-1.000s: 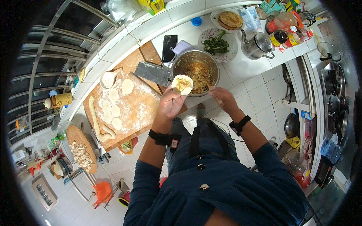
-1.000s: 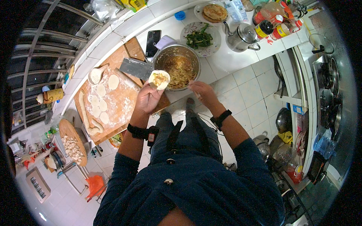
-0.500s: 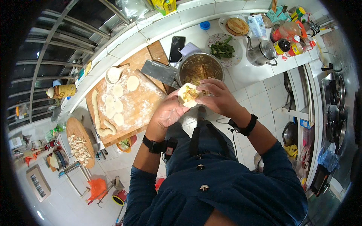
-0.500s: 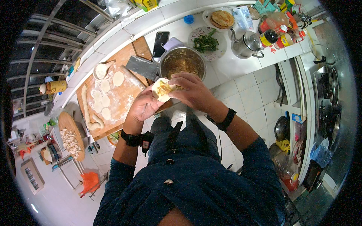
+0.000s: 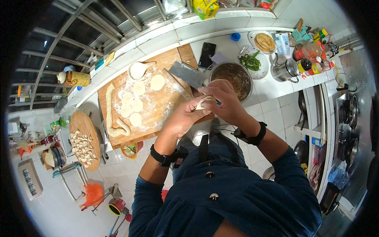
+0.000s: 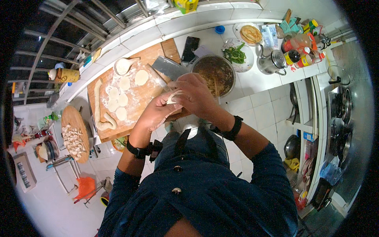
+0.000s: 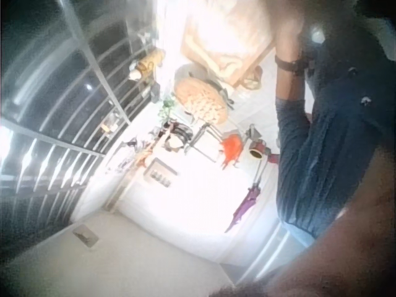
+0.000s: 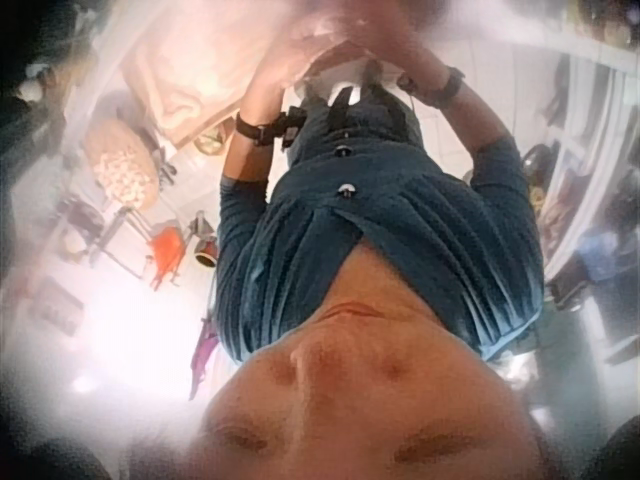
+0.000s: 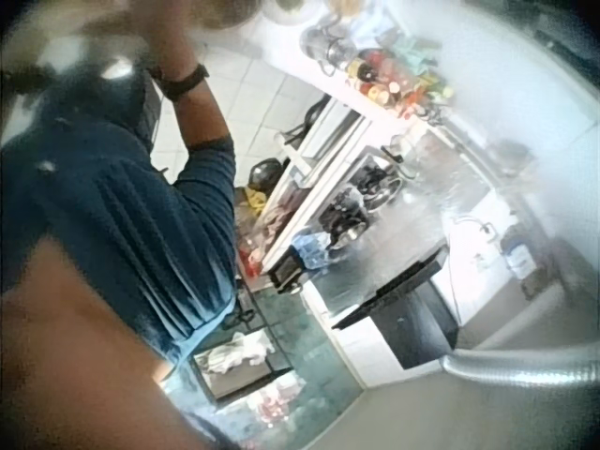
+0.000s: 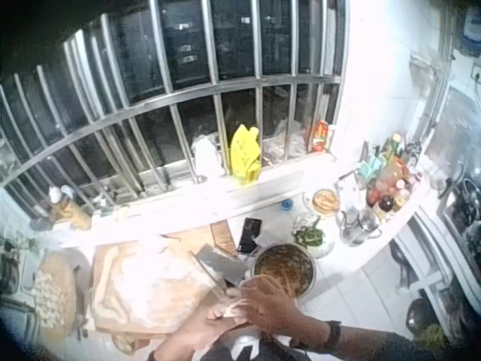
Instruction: The person flattens dough pieces on a floured wooden board, fills them with a prepared mixture using chopsticks, and folds them into dumplings. The finished dumplings are placed on a round wooden tray.
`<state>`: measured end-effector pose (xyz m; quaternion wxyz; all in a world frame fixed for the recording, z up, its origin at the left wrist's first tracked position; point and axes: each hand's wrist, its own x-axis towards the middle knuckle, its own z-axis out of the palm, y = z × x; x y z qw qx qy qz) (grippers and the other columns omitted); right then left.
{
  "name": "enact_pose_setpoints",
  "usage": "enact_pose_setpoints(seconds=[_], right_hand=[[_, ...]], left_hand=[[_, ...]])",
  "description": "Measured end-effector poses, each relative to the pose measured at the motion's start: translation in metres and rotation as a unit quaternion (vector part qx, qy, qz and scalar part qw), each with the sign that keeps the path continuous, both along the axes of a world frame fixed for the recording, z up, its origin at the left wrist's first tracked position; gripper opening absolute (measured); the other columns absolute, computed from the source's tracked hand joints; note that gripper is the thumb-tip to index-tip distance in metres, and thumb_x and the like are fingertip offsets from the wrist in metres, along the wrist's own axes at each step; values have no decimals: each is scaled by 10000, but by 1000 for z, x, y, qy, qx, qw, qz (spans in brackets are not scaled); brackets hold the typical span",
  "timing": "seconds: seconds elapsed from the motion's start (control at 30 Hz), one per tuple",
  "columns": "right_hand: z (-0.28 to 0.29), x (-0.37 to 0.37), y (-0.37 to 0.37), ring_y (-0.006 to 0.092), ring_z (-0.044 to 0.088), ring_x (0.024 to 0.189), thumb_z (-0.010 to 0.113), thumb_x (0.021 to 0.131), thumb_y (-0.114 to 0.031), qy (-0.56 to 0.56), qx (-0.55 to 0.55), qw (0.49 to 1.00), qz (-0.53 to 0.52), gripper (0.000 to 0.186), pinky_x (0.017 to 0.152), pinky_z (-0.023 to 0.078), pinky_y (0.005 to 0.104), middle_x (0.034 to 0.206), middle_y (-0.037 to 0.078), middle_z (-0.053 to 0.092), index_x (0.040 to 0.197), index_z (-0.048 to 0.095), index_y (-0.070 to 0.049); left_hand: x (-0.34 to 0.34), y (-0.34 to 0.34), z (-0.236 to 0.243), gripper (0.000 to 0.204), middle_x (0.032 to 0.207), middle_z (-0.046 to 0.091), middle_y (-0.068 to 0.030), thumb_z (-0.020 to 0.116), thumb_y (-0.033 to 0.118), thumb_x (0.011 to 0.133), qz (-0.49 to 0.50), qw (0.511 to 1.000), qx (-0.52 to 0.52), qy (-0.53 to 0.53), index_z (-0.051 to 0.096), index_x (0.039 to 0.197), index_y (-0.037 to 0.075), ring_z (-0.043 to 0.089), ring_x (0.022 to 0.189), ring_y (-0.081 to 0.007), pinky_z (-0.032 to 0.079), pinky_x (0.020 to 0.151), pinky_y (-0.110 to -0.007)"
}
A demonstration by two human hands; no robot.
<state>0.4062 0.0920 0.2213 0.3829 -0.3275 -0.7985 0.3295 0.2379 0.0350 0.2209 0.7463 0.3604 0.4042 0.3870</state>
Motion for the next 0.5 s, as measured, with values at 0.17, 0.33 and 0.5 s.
enact_pose_setpoints(seconds=[0.17, 0.33, 0.5], right_hand=[[11, -27, -1, 260, 518, 976, 664, 737, -135, -69, 6, 992, 104, 151, 881, 380, 378, 872, 29, 570, 883, 683, -100], [15, -56, -13, 252, 521, 985, 667, 724, -122, -33, 115, 989, 82, 142, 885, 375, 371, 890, 15, 579, 863, 691, -111], [27, -77, -19, 247, 536, 1016, 657, 775, -157, -31, 54, 996, 62, 171, 920, 350, 396, 946, 22, 613, 937, 692, -116]], left_hand=[[-31, -12, 10, 603, 1344, 432, -107, 534, -59, 842, 32, 995, 74, 66, 309, 1398, -4, 453, 1175, -159, 389, 961, -272], [-59, -18, 19, 640, 1296, 462, -123, 531, -39, 849, 17, 998, 65, 11, 229, 1414, -36, 451, 1170, -155, 397, 946, -257], [-83, -25, 31, 656, 1255, 482, -128, 539, -53, 842, 35, 999, 35, -14, 214, 1413, -45, 484, 1136, -169, 416, 933, -268]])
